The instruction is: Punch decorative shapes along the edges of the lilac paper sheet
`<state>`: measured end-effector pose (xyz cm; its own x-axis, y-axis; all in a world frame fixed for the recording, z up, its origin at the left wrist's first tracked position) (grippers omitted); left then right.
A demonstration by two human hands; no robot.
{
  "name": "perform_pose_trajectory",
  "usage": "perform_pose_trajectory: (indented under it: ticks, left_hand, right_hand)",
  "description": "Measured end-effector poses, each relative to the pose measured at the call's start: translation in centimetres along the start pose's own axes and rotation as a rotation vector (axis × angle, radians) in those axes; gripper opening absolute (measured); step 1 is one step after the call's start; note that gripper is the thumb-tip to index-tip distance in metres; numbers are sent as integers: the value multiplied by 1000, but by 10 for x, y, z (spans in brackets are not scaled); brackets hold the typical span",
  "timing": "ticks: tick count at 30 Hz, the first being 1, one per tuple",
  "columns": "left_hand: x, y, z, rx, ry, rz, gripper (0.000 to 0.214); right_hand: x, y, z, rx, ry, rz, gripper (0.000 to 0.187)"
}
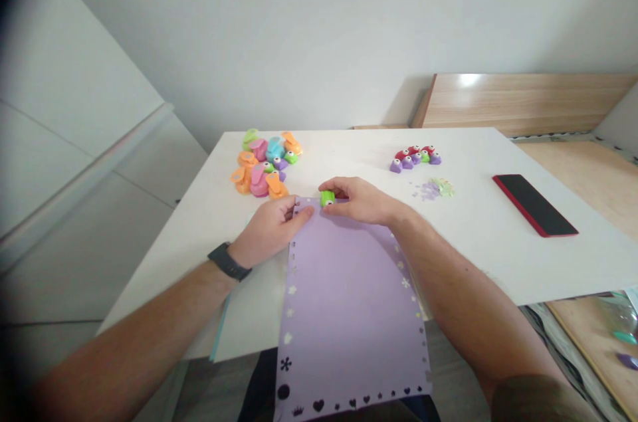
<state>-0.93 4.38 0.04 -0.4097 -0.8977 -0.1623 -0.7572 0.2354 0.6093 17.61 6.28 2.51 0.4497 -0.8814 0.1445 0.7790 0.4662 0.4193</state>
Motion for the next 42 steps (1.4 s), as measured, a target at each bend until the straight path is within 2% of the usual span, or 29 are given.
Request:
perform_pose_trajectory:
  ticks: [11,26,42]
  left_hand:
    - [0,0,0,-12,-17,-9,32]
    - [0,1,-3,-36,-10,-4,32]
    - [1,1,-5,-42,-33,-1,33]
  right_hand:
    - [0,-2,2,-37,36,57,36]
    - [-1,-1,1,99,-4,-6,30]
    - [-3,-4,1,105,-17,-41,23]
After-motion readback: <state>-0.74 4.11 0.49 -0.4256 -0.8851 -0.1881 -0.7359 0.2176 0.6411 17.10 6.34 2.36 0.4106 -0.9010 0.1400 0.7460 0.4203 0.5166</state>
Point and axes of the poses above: each hand's wrist, its own x-axis away from the middle knuckle, its own y-axis out of the back of the hand, z = x × y, the point moved 6 cm from there along -x, towards the middle knuckle, and after that the axes turned 7 degrees about -y, right-handed, at the moved point
